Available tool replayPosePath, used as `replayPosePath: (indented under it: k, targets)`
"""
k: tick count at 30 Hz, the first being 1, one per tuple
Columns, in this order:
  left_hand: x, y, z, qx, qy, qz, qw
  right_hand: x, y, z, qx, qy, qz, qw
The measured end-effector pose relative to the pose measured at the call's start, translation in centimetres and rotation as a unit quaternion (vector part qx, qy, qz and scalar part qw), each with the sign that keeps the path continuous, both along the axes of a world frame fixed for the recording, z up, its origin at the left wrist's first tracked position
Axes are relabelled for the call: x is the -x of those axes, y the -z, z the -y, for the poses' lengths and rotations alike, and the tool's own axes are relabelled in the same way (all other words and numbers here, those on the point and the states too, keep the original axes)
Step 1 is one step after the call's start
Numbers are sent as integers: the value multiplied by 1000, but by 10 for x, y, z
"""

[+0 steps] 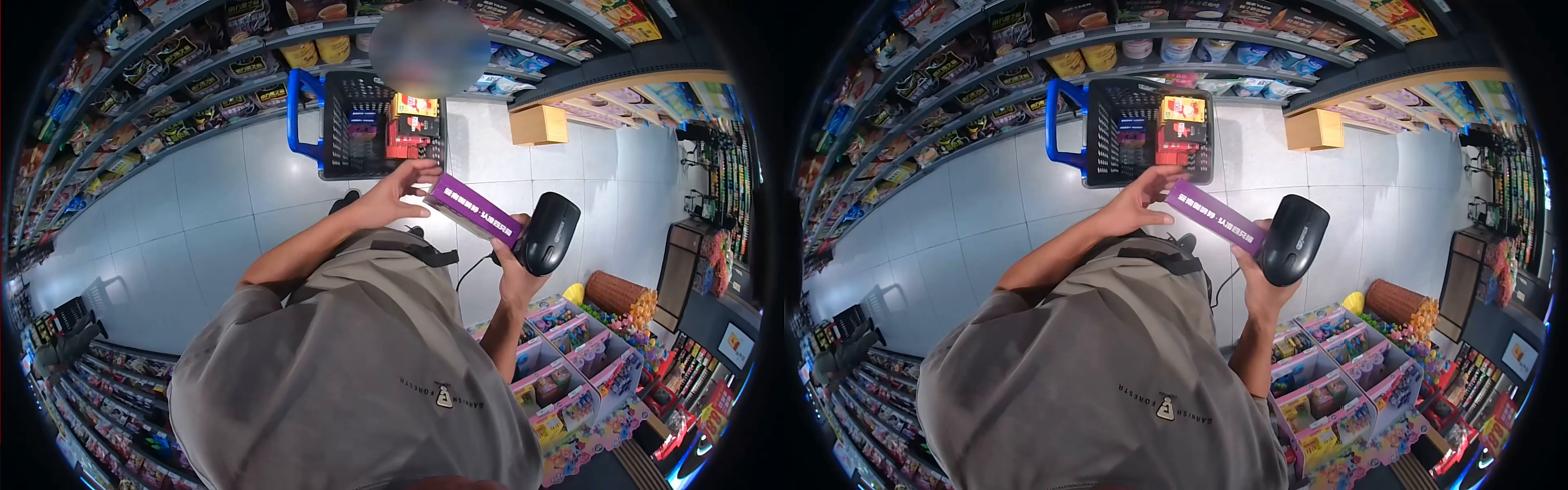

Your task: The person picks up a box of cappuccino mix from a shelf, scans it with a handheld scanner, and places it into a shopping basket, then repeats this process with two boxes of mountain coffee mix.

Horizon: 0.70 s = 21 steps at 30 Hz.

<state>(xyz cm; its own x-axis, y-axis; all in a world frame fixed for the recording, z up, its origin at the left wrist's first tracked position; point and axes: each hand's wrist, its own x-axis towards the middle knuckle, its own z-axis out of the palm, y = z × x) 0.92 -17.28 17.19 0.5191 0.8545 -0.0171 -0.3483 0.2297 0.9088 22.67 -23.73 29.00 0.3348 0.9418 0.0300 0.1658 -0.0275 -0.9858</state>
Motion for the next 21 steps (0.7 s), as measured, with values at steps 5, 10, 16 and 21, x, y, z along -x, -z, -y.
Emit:
replayPosePath:
  k: [5, 10, 16, 21]
  targets:
    - [16, 1, -1, 80, 52, -54, 994, 17, 8, -11, 40, -23, 7, 999]
    - [36, 6, -7, 33, 42, -119, 991, 33, 16, -32, 72, -41, 27, 996]
    - [58, 10, -31, -47, 15, -203, 978, 43, 33, -56, 117, -62, 22, 991]
    - [73, -22, -57, -139, -25, -267, 953, 54, 49, -78, 98, -90, -9, 991]
